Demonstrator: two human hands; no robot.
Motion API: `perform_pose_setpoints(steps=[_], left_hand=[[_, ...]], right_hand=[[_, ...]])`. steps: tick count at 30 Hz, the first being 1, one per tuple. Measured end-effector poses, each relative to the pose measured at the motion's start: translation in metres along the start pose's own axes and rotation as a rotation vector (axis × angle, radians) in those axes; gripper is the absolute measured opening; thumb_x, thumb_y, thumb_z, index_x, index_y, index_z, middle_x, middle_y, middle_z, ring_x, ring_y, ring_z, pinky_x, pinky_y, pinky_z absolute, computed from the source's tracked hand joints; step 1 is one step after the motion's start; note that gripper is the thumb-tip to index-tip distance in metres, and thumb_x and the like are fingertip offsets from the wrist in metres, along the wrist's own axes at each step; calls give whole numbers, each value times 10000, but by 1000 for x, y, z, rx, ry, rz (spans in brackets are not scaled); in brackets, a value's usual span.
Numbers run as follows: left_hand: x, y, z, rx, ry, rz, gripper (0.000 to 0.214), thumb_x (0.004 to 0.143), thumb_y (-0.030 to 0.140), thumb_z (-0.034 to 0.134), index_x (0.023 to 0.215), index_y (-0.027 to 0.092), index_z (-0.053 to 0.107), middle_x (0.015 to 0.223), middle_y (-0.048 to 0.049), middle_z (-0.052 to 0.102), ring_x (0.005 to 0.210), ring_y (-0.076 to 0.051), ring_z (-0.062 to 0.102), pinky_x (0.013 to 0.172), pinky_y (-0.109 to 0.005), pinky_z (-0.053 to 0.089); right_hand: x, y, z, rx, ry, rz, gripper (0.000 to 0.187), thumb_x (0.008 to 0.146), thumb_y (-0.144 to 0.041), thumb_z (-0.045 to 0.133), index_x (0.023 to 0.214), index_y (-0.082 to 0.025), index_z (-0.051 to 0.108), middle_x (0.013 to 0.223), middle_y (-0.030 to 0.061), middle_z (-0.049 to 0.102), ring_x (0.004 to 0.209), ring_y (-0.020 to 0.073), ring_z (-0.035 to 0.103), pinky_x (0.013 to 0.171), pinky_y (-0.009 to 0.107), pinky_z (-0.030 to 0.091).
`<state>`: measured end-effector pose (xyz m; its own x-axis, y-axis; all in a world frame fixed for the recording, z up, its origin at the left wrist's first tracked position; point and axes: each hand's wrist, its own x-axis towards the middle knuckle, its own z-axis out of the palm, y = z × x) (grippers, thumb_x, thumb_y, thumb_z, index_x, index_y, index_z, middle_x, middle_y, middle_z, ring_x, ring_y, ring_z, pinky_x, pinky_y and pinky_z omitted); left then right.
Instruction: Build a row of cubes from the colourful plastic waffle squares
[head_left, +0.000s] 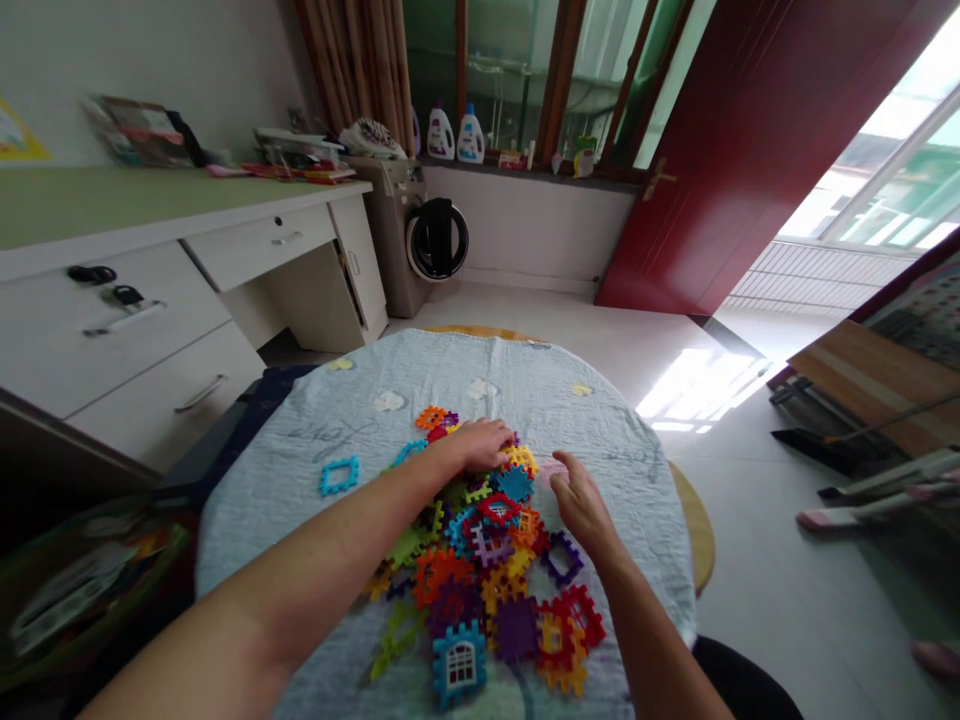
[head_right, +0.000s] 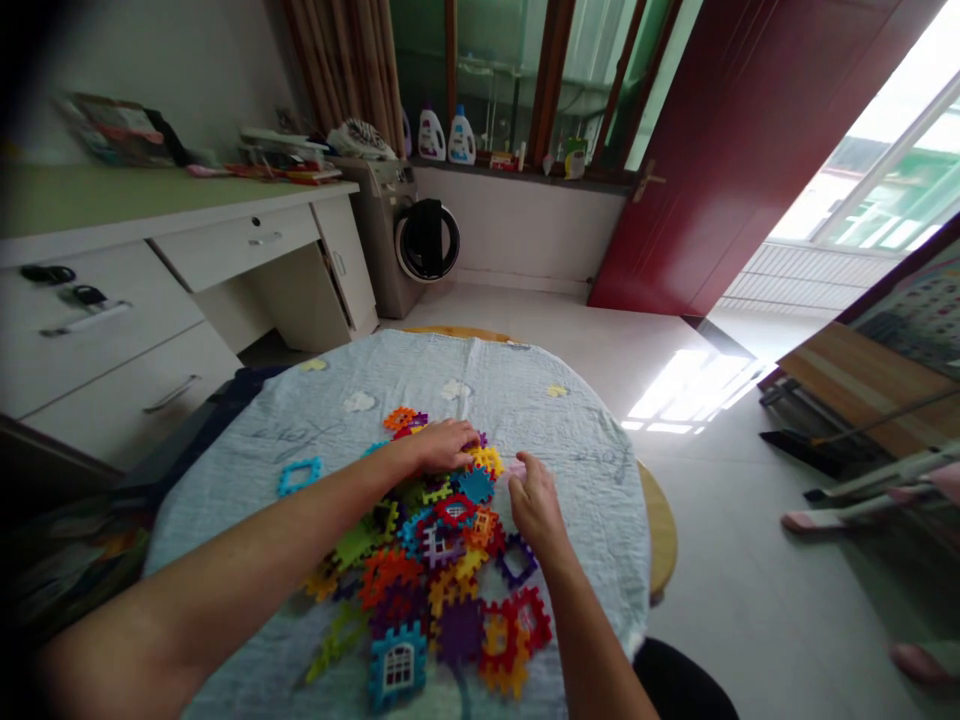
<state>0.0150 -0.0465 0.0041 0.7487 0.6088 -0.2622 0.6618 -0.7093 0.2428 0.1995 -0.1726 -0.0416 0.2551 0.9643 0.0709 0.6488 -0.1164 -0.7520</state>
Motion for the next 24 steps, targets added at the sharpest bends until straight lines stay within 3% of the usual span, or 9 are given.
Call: perform_pose_setpoints(steps=[4,7,10,12,14,16,19,21,24], left_hand=[[-34,-2,-4,-106,6,83,338,879,402,501,1138,244,651,1147,-49,697,1035,-221,624,915,-326,465],[-41,-20,-10,-246,99,110,338,913,412,446,1071,221,676,1092,-35,712,995,-182,636,893,-272,468],[-36,-50,-12,-196,320,-128,365,906,425,461,1117,202,658,1257,-68,641,1159,-199,576,1014,-291,421],[-30,-69,-8,-146,355,-338,402,892,433,478,1191,208,624,1342,-89,585,1251,-222,520,1065,-331,390],[-26,-80,-1,-144,319,-434,432,878,451,488,1215,211,611,1338,-107,583,1265,-251,510,1059,-383,398],[-24,-80,5,-163,275,-437,441,873,473,481,1195,207,624,1319,-114,596,1251,-269,520,1044,-412,409],[-29,-66,8,-212,196,-320,438,913,508,400,1108,226,672,1247,-68,652,1185,-224,568,1029,-348,422],[-41,-55,7,-257,156,-192,485,935,544,342,1129,241,669,1222,-40,673,1159,-195,586,1019,-303,428],[-77,-44,8,-254,278,-126,622,906,608,397,1373,214,509,1431,-93,535,1319,-246,478,1115,-384,357]], right_hand=[[0,-4,16,-37,-89,11,549,810,-255,465,1335,-116,539,1367,174,561,1323,294,464,1143,487,314],[-6,-16,23,48,-237,-99,589,777,-226,495,1361,-153,525,1419,142,527,1363,276,425,1173,487,272],[-14,-31,21,232,-428,-254,561,785,-211,494,1344,-206,543,1515,86,438,1405,227,381,1195,439,246],[-17,-37,16,308,-481,-303,546,800,-210,494,1344,-223,542,1513,68,446,1408,218,380,1193,437,248],[-17,-38,9,321,-455,-296,531,822,-215,486,1350,-245,533,1447,54,520,1371,218,429,1171,456,287],[-15,-32,-1,274,-355,-238,496,841,-235,473,1333,-249,538,1367,59,579,1301,222,498,1115,460,365],[-14,-16,-18,95,-206,-125,451,833,-254,482,1276,-213,560,1221,95,625,1063,209,618,935,404,495],[-18,-7,-31,-77,-180,-88,432,814,-273,529,1235,-191,577,1112,98,636,893,190,637,829,365,510],[-33,-2,-50,-308,-231,-62,464,779,-362,641,1200,-175,592,974,88,655,826,206,632,790,353,475]])
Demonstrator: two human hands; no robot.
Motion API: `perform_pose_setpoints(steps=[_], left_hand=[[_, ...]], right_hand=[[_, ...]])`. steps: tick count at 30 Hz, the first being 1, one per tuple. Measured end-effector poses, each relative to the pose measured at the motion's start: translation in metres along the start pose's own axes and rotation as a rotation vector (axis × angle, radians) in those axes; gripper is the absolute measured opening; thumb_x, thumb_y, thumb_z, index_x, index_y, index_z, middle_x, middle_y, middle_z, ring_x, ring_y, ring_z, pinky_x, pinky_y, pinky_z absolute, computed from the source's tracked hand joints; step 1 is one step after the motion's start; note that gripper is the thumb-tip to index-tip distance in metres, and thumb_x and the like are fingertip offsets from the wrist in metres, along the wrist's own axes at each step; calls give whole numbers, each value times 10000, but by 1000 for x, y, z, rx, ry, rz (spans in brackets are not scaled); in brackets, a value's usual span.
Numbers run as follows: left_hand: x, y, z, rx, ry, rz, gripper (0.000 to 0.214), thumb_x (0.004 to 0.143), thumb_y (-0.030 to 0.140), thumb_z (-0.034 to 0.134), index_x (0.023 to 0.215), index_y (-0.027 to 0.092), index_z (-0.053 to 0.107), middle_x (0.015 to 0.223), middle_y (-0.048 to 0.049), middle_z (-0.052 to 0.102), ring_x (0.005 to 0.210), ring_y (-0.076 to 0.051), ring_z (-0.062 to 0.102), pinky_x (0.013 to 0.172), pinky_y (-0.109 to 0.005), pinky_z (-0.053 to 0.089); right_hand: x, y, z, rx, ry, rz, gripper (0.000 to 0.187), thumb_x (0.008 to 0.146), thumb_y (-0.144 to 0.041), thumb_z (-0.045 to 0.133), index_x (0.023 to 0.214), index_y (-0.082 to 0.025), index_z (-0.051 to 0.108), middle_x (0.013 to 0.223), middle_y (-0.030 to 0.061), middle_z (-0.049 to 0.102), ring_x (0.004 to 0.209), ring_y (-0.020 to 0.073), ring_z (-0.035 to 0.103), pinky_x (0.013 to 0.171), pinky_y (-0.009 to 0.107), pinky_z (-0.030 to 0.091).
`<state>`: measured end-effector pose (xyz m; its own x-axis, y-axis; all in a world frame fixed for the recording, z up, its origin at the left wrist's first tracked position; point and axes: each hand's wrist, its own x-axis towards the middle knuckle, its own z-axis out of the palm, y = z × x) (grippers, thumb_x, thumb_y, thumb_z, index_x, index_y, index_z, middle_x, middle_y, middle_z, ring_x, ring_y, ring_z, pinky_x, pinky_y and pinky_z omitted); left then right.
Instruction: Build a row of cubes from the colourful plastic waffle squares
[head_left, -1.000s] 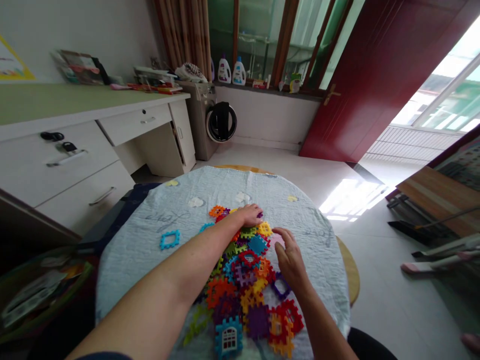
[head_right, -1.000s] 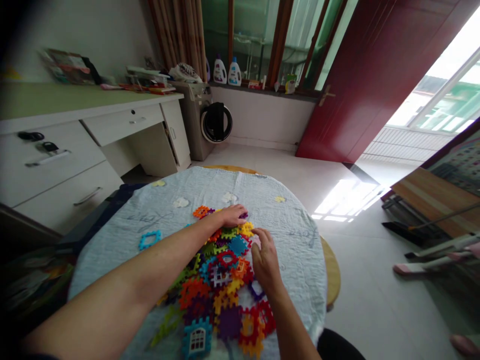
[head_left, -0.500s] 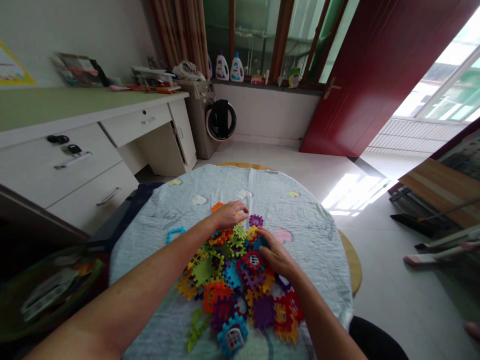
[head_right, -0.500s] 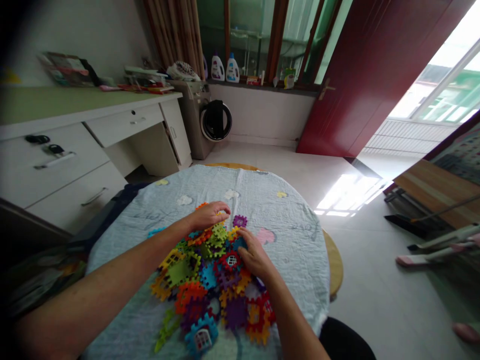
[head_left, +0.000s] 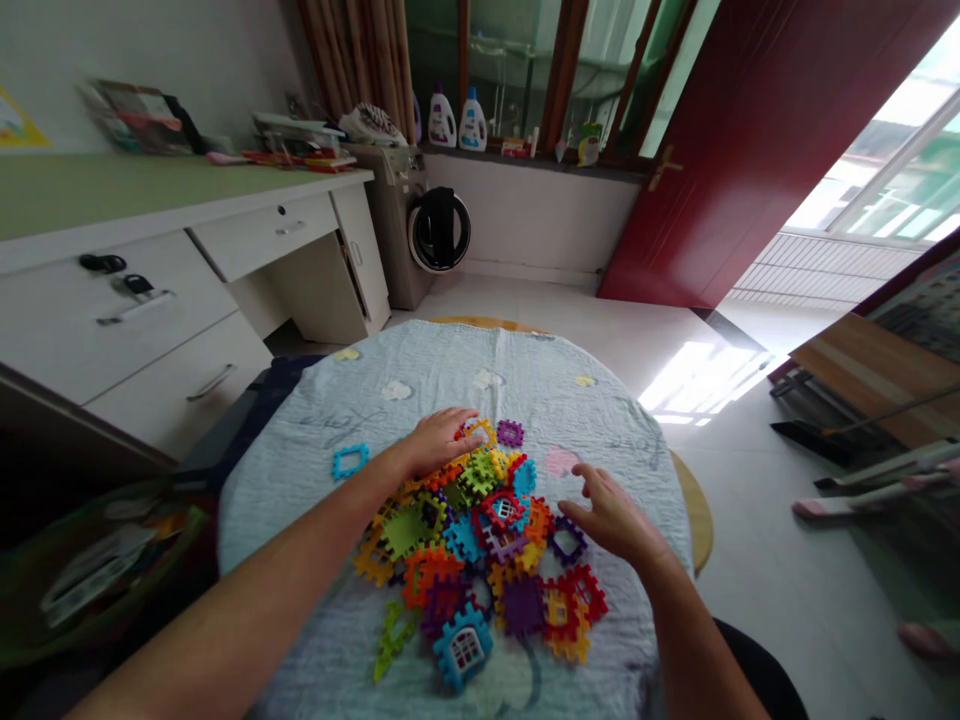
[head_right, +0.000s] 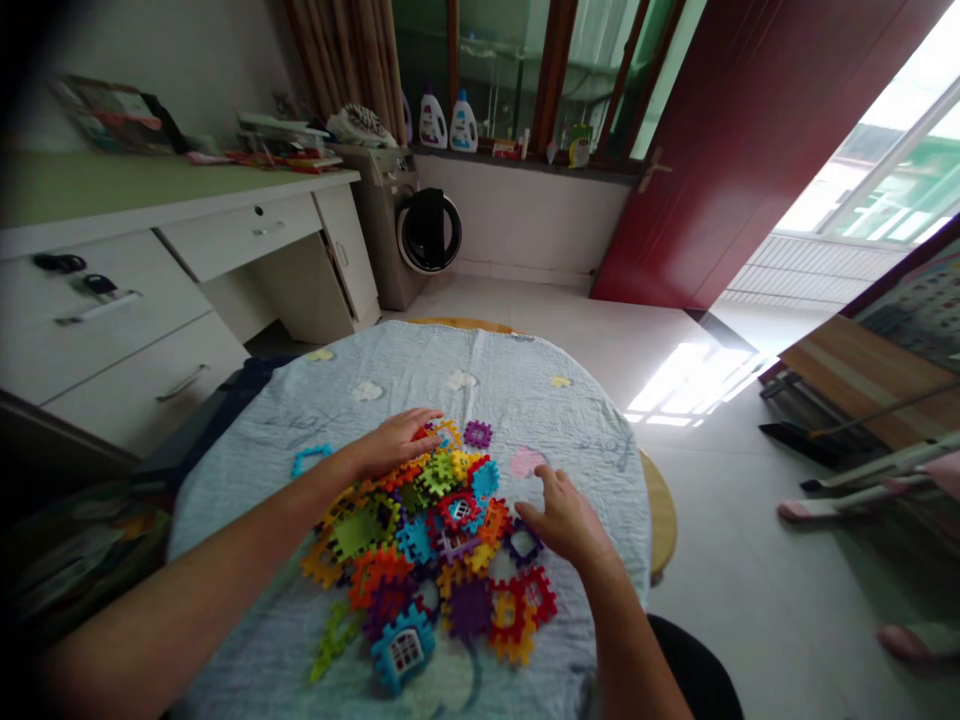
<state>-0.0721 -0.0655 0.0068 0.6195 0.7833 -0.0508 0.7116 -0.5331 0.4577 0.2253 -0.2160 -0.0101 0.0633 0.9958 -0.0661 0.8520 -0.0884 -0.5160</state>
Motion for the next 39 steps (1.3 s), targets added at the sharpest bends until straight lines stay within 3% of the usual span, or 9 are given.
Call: perform_pose_setpoints(steps=[5,8,11,15,20,24,28,34,39], left_hand=[[-103,8,11,89,258,-19,1009,680,782,600,1518,300,311,1561,-111,351,1442,-374,292,1154,-551,298],[-158,34,42,133,295,50,1154,562,822,661,1539,370,244,1605,-109,255,1450,-434,244,1113,-626,326],[-184,68,75,170,260,99,1257,482,783,737,1548,383,203,1629,-111,188,1459,-476,180,1086,-679,319],[-177,88,98,237,266,66,995,662,649,707,1524,403,275,1624,-99,221,1462,-463,176,1093,-709,263],[-157,77,97,312,350,-23,758,785,509,657,1479,346,400,1571,-114,343,1445,-414,248,1130,-682,209],[-155,72,93,338,397,-65,721,776,481,680,1443,328,454,1542,-114,391,1431,-405,278,1150,-675,158],[-167,61,88,300,457,-115,959,620,624,759,1461,310,422,1568,-142,315,1437,-457,220,1137,-693,154],[-183,27,75,291,448,-278,1021,571,661,755,1459,301,402,1584,-160,257,1453,-477,157,1110,-700,170],[-175,0,68,276,502,-372,923,653,598,722,1452,269,399,1550,-161,308,1429,-445,250,1111,-611,274]], right_hand=[[-29,-2,-2,-137,-205,31,477,715,-428,716,1111,-186,605,839,78,687,795,246,638,706,326,422],[-31,-13,9,-87,-202,5,419,697,-319,704,1080,-189,595,893,79,689,850,241,638,733,322,437],[-24,-29,24,132,-115,-47,441,744,-207,609,1180,-177,554,1008,89,673,889,201,638,780,320,480],[-14,-38,32,374,-50,-240,540,769,-154,528,1305,-204,490,1202,95,608,1004,177,626,887,358,510],[-29,-22,9,122,-23,-217,706,723,-246,669,1397,-214,460,1368,143,509,1283,297,480,1080,503,379],[-64,-19,6,-67,-113,-150,1012,538,-345,853,1454,-257,434,1278,143,560,1122,341,578,952,478,472],[-95,-27,23,-156,-142,-115,1228,408,-267,896,1509,-295,354,1298,151,540,1023,358,604,809,461,535],[-77,-33,33,45,-41,-182,857,649,-32,604,1448,-279,415,1224,97,558,1097,249,607,960,388,506],[-43,-39,44,241,38,-171,672,713,-47,538,1352,-249,479,1151,65,552,920,168,644,860,350,556]])
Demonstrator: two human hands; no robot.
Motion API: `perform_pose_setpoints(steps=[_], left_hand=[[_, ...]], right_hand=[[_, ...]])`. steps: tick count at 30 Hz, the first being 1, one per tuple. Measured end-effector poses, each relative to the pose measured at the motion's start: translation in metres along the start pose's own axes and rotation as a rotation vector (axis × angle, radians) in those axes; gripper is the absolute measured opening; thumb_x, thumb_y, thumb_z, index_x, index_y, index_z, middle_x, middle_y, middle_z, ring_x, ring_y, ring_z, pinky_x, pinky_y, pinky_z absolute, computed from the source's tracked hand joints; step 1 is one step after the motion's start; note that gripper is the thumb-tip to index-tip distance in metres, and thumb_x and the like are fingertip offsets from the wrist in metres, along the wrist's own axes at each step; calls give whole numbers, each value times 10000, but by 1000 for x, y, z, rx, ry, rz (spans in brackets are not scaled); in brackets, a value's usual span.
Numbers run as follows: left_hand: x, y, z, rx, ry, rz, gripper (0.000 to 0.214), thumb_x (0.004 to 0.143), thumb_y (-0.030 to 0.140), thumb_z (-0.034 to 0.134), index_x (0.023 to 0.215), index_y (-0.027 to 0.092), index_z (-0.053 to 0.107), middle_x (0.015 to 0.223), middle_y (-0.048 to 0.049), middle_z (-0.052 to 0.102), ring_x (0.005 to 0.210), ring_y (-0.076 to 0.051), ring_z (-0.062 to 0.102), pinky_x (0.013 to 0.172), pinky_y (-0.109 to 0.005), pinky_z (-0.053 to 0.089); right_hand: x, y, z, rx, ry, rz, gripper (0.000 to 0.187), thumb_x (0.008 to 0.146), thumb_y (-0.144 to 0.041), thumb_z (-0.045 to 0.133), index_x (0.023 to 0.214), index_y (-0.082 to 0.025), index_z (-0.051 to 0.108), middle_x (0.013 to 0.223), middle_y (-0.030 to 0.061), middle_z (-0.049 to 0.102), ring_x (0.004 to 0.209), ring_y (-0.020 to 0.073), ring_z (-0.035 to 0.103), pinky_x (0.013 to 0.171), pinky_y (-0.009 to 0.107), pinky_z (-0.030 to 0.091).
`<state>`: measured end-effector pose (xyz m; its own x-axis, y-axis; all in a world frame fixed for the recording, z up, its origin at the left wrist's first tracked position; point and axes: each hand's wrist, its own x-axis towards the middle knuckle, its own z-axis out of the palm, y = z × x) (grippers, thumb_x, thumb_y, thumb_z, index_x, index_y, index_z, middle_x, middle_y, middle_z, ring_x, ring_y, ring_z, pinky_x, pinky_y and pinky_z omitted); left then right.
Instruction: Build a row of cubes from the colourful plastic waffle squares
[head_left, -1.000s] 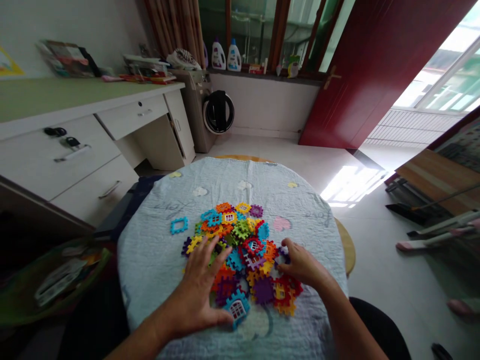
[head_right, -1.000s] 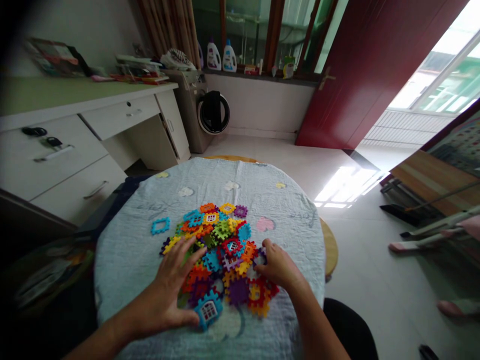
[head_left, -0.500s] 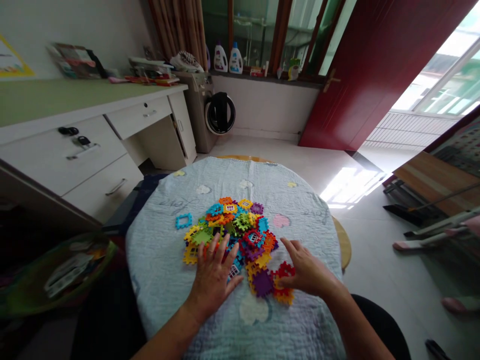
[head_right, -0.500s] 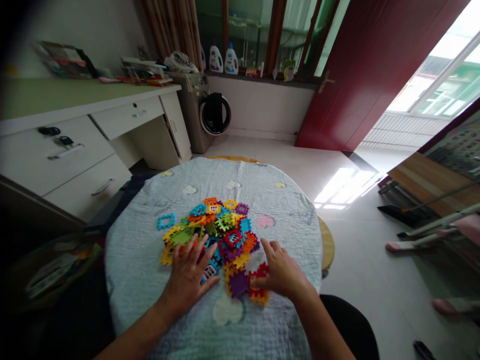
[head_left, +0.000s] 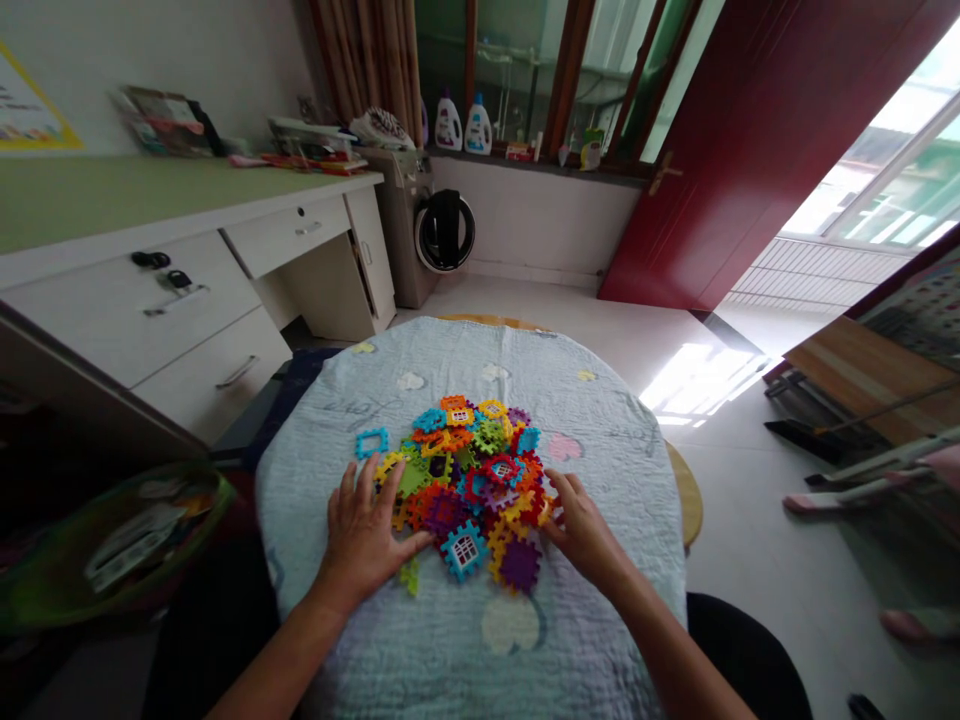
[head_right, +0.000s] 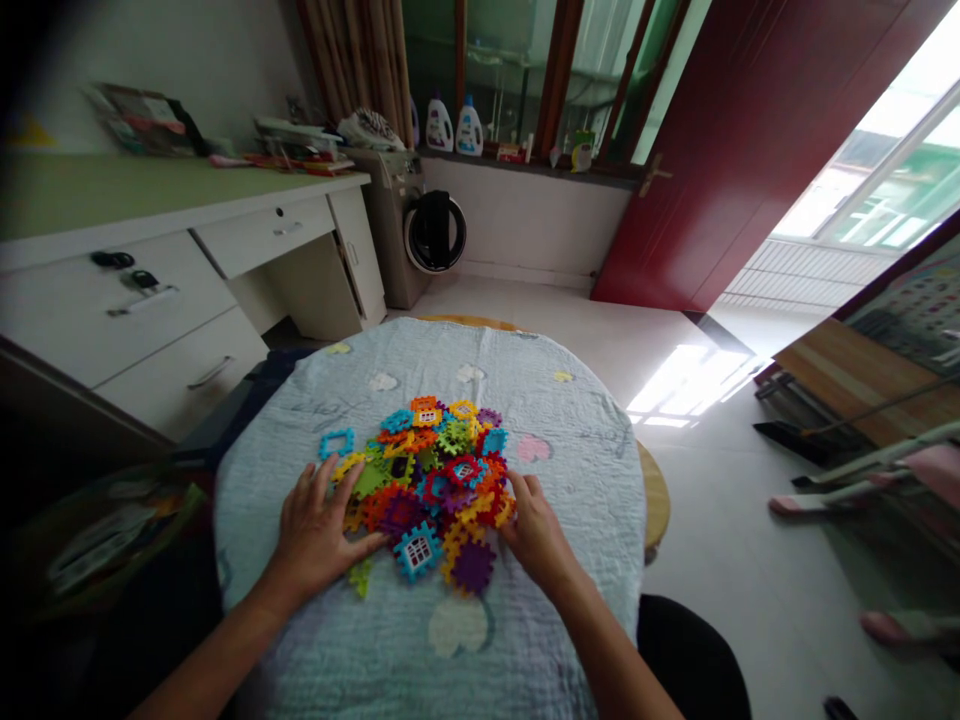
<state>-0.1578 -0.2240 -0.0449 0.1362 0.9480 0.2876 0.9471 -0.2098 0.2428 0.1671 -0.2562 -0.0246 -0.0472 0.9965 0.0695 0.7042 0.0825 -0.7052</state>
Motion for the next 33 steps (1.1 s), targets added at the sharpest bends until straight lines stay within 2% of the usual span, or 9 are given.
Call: perform_pose_setpoints(steps=[4,7,11,16,19,21,24,27,33], left_hand=[[8,-10,11,-85,10,16,902,722,580,684,1483,260,321,1506,-177,364,1345,-383,413,1078,-554,365],[8,-13,14,-143,36,69,913,741,618,660,1490,250,291,1501,-184,358,1366,-381,386,1096,-561,353],[5,-14,12,-232,119,118,808,810,622,588,1469,240,318,1484,-168,369,1386,-353,362,1135,-544,333],[5,-15,10,-301,157,57,638,872,547,539,1410,234,399,1430,-147,433,1350,-318,414,1134,-529,362],[6,-15,11,-320,131,23,587,884,530,519,1385,239,429,1416,-138,460,1331,-316,440,1122,-537,380],[7,-16,12,-331,123,17,572,891,526,508,1380,238,434,1413,-135,467,1329,-314,445,1121,-539,384],[7,-17,12,-338,138,32,565,904,509,504,1385,223,425,1414,-140,467,1335,-309,440,1120,-535,388],[7,-18,13,-338,160,48,563,908,500,508,1388,215,428,1406,-141,479,1328,-304,450,1112,-524,401],[7,-18,14,-330,184,47,551,908,493,517,1378,215,440,1393,-136,490,1318,-301,461,1111,-513,407]], right_hand=[[5,7,3,47,63,-63,599,730,-33,474,1298,-220,516,1177,85,552,1004,177,626,891,373,553],[5,9,-1,-9,117,-71,566,712,-32,455,1240,-212,555,1205,86,558,1108,201,587,971,410,511],[17,-1,-6,-41,163,-75,439,757,-77,466,1149,-222,598,1151,64,605,1097,208,581,984,418,486],[46,-28,-9,-118,72,-163,247,859,-204,552,1083,-196,655,1099,84,661,1055,228,583,967,419,459],[59,-43,-4,-198,-9,-257,374,799,-295,697,1157,-197,653,1205,97,653,1099,263,558,964,437,446],[64,-47,4,-248,-54,-287,369,764,-266,734,1124,-212,675,1206,89,663,1092,270,563,948,434,447],[69,-44,13,-229,-71,-306,156,813,-180,672,955,-226,717,1093,64,702,1017,231,605,921,391,460],[71,-33,11,-117,8,-335,132,876,-177,609,908,-234,724,1020,51,711,971,199,630,893,348,480],[68,13,-21,-52,360,-253,182,914,-313,581,911,-252,752,1024,78,692,972,222,634,892,388,495]])
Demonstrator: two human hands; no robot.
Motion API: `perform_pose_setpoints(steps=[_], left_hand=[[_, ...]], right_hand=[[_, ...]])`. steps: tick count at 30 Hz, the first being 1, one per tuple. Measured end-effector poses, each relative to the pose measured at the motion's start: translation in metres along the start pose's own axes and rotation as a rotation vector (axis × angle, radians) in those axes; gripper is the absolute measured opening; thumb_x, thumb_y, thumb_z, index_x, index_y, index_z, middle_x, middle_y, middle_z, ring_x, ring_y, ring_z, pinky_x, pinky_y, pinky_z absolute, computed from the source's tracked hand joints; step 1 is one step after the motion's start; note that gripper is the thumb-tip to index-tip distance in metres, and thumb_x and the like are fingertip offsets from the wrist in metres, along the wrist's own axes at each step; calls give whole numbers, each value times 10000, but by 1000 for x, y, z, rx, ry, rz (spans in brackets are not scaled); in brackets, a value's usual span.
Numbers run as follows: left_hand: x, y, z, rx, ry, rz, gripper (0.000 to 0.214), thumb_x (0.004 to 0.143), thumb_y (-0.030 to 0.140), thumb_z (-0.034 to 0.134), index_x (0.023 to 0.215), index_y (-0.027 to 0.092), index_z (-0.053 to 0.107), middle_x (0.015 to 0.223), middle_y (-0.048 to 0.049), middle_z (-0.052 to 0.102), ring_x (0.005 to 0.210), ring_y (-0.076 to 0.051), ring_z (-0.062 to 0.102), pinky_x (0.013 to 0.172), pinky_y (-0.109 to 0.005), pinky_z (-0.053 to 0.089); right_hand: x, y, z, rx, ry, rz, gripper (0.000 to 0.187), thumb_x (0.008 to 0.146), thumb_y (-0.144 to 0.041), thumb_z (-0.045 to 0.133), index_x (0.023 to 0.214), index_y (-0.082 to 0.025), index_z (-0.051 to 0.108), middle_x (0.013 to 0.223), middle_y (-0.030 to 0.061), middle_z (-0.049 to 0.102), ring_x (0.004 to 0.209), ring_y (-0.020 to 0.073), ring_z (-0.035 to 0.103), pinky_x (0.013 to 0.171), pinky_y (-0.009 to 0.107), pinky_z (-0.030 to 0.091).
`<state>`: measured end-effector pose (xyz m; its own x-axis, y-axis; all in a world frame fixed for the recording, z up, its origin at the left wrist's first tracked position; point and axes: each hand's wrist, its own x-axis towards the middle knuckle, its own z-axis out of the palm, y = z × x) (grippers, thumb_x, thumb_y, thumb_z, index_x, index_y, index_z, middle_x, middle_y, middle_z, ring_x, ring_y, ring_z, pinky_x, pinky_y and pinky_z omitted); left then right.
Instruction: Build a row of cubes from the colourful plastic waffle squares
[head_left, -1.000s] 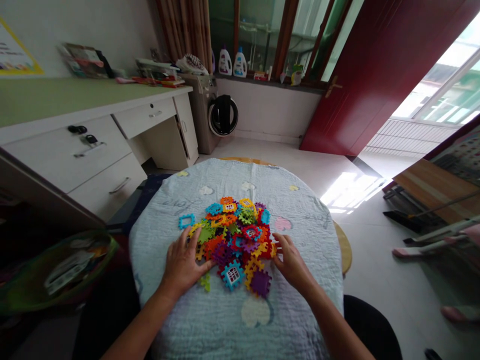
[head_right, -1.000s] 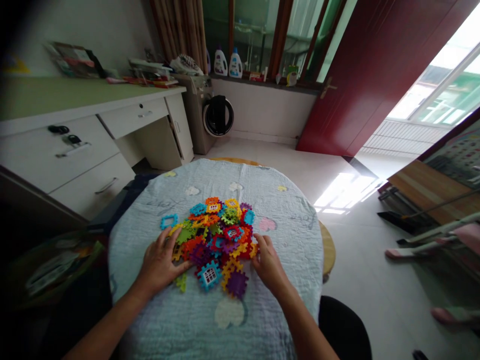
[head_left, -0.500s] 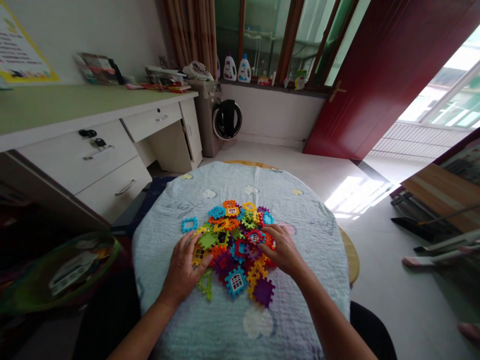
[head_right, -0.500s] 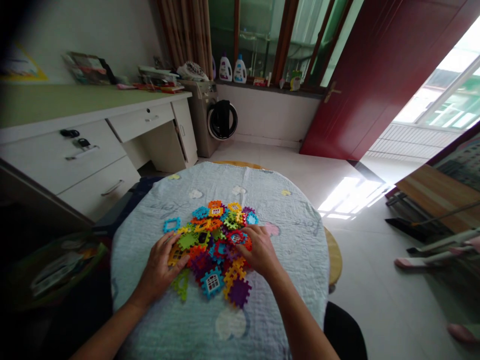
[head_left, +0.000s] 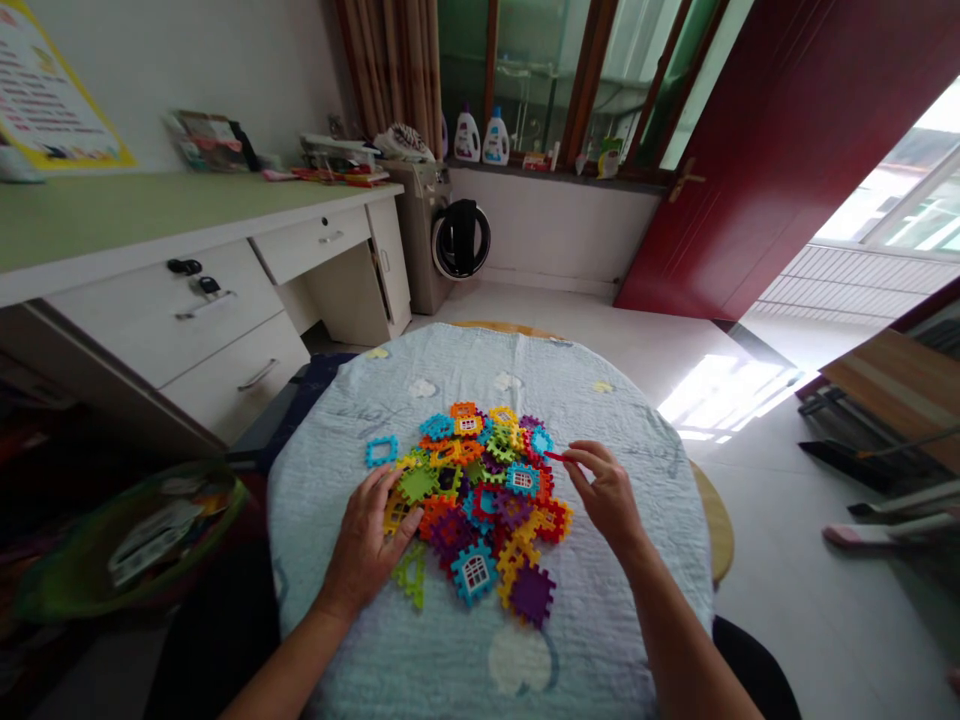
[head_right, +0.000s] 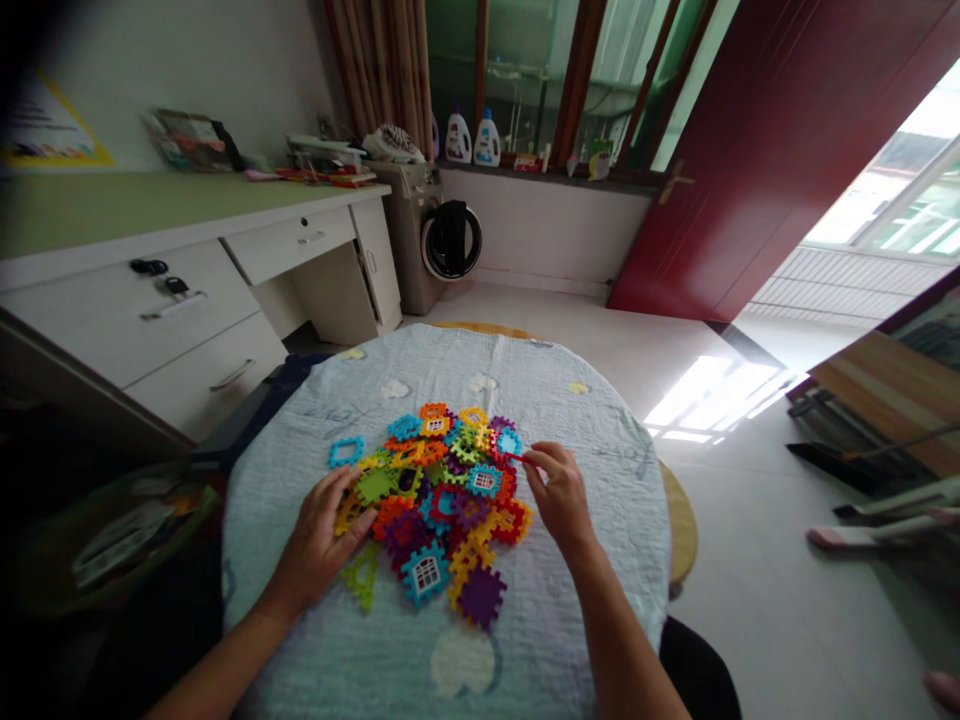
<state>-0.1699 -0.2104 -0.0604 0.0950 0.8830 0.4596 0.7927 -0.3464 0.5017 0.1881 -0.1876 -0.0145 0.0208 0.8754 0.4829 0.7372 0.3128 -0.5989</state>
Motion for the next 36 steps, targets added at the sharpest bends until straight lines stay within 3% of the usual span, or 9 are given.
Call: perform_pose_setpoints(steps=[3,5,10,12,19,25,30,34,36], left_hand=[[0,-1,0,-4,-6,-8,550,909,496,514,1375,213,437,1394,-137,483,1321,-302,454,1114,-512,404],[0,-2,0,-10,-9,-18,552,907,503,512,1372,214,439,1399,-136,479,1328,-305,448,1119,-513,398],[-1,-3,1,-65,-8,-63,569,890,534,516,1365,230,443,1397,-128,485,1334,-309,443,1143,-529,365],[-1,-3,2,-118,-18,-106,581,881,548,520,1364,234,442,1394,-119,492,1337,-305,443,1154,-529,350],[21,-16,-6,-279,-25,-376,626,867,611,479,1352,215,458,1405,-125,501,1315,-302,482,1104,-508,409],[58,-31,-6,-226,-48,-313,612,845,663,431,1212,196,578,1273,-112,625,1206,-292,576,1067,-484,443],[56,-31,-2,-197,-35,-262,574,855,651,413,1121,189,626,1205,-109,663,1185,-282,588,1074,-452,435],[52,-30,-3,-173,68,-280,525,877,617,413,1093,189,625,1163,-103,665,1149,-271,600,1043,-427,458],[52,-30,-3,-163,80,-264,516,876,614,415,1074,186,625,1137,-104,667,1127,-268,606,1037,-424,463]], right_hand=[[-8,29,-9,-69,77,63,206,901,-330,577,927,-247,765,1030,89,686,971,236,626,897,411,494],[-14,44,-11,-121,46,109,222,885,-285,560,928,-240,772,1036,99,680,980,243,618,912,425,488],[-25,55,-16,-202,-308,168,389,684,-86,551,962,-247,769,1153,91,658,1096,268,588,991,444,442],[-26,54,-19,-188,-352,166,449,642,-80,551,1016,-239,743,1186,87,644,1126,263,577,1007,427,436],[-24,54,-14,-233,-227,208,506,729,-240,631,1230,-178,592,1169,112,654,1086,267,587,975,426,450],[-23,58,-8,-244,-207,165,529,753,-183,579,1282,-182,566,1217,104,659,1105,260,582,982,415,448],[-23,59,-6,-263,-198,141,480,756,-145,531,1230,-170,609,1187,110,684,1075,279,588,980,453,443],[-18,32,-2,-159,-118,36,442,787,-155,532,1220,-181,619,1243,121,655,1166,268,560,1030,461,413],[-16,11,5,-61,-156,-31,381,837,-209,556,1212,-211,624,1237,101,660,1174,250,558,1043,450,405]])
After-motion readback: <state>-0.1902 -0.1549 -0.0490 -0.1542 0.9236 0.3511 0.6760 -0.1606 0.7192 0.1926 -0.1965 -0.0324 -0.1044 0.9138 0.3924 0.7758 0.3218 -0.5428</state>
